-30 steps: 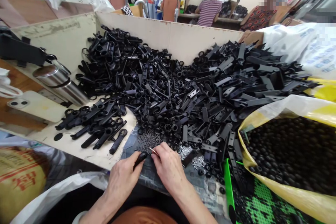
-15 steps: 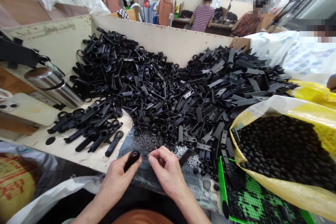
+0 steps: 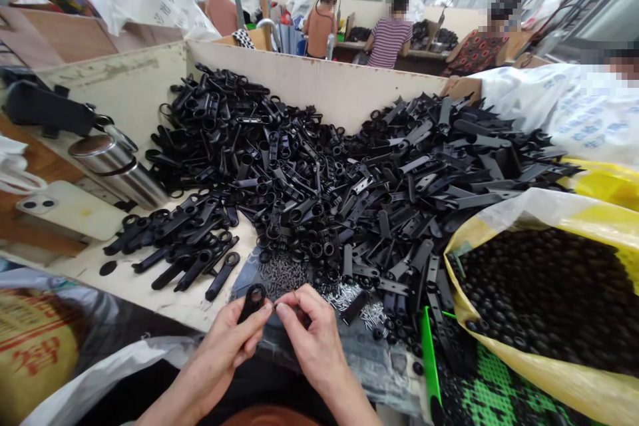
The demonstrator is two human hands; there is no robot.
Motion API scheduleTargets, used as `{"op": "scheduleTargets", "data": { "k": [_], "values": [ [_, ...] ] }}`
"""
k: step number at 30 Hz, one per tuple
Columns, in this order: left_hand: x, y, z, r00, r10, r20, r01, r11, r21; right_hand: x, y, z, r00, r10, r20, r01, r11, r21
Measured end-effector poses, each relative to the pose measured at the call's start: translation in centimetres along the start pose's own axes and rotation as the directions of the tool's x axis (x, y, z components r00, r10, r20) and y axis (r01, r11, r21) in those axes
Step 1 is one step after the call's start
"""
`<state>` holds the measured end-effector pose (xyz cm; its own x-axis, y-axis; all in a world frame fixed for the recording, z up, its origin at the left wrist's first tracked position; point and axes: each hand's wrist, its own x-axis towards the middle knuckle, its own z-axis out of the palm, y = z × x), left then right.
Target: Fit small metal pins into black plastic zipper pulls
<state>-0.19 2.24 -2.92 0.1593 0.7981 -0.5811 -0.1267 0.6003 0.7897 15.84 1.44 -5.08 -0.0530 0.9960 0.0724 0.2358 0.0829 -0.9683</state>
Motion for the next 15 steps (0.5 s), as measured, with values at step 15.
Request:
{"op": "scheduleTargets", "data": {
  "k": [15],
  "values": [
    [-0.1, 0.1, 1.1, 0.991, -0.114, 0.069, 0.124, 0.977, -0.172, -0.3, 0.1, -1.0, 0.983, -0.183, -0.012, 0.180, 0.975, -0.126]
  ]
}}
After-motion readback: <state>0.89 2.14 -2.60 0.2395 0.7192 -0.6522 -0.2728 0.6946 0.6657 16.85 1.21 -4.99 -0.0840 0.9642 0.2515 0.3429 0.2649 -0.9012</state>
